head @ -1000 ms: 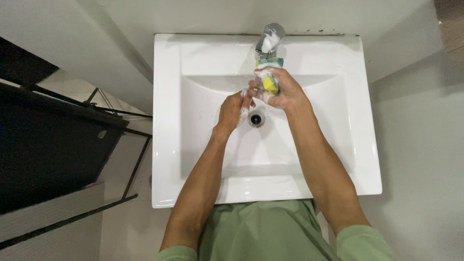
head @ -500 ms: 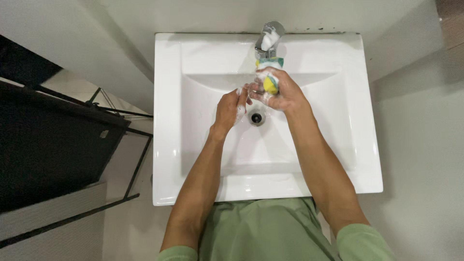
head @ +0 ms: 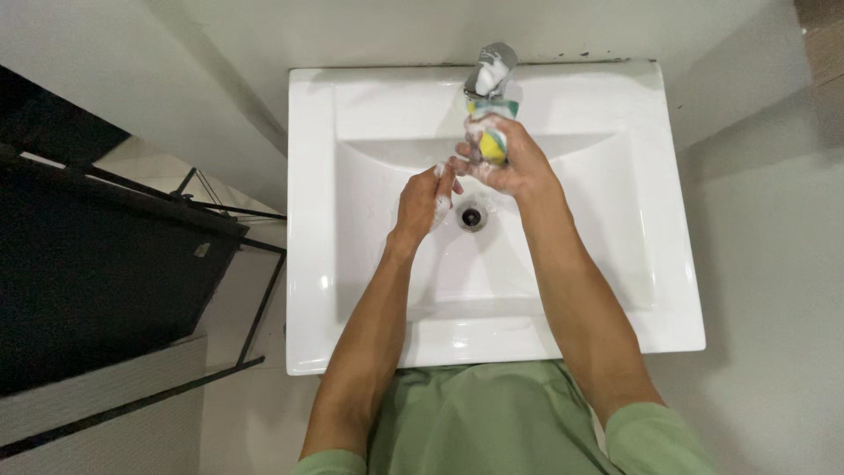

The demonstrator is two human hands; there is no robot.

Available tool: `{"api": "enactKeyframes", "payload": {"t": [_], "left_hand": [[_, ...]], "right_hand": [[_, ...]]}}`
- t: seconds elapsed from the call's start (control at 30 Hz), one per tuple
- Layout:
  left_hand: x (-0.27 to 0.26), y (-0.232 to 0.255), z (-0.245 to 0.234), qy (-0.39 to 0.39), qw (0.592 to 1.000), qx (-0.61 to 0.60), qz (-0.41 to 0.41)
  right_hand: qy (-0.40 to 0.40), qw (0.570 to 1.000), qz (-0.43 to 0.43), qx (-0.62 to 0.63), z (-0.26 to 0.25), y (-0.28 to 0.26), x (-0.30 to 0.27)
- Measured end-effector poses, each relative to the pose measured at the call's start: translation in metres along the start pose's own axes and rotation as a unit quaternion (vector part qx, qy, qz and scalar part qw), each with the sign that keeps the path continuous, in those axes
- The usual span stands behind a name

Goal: The person scrubs a white bathroom sink using a yellow sponge. They apply soap to the sponge and scrub the basin, faucet, and surrounding surfaces. The person rinses the sponge and continues scrubbing different areas of the sink.

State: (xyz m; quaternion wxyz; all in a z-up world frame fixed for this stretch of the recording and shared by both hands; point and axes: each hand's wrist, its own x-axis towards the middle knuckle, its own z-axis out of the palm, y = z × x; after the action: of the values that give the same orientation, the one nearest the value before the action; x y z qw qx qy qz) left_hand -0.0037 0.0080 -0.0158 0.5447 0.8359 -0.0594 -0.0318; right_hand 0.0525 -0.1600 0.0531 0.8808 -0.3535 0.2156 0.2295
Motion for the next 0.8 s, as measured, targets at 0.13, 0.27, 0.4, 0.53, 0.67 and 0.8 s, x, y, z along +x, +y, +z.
{"api": "enactKeyframes", "payload": {"t": [0.13, 0.27, 0.4, 0.53, 0.67, 0.8], "left_hand": [[0.005, -0.001, 0.003, 0.02, 0.999, 0.023, 0.04], [0.0, 0.018, 0.0, -0.007, 1.0, 0.023, -0.008], [-0.003, 0.023, 0.003, 0.005, 1.0, 0.0, -0.003], [-0.008, 0.035, 0.005, 0.082, 0.992, -0.019, 0.091], [-0.009, 0.074, 0.003, 0.152, 0.976, -0.086, 0.132], [0.015, 0.114, -0.005, 0.22, 0.931, 0.051, 0.287]], "right_hand": [[-0.062, 0.998, -0.004, -0.033, -0.009, 0.001, 0.004], [-0.067, 0.997, -0.003, -0.042, -0.008, -0.018, 0.035], [-0.101, 0.991, -0.041, -0.083, -0.005, -0.014, 0.015], [-0.081, 0.989, -0.076, -0.1, -0.006, 0.0, -0.038], [-0.027, 0.964, -0.138, -0.226, -0.038, -0.011, -0.054], [0.017, 0.934, -0.218, -0.282, -0.058, -0.009, -0.038]]}}
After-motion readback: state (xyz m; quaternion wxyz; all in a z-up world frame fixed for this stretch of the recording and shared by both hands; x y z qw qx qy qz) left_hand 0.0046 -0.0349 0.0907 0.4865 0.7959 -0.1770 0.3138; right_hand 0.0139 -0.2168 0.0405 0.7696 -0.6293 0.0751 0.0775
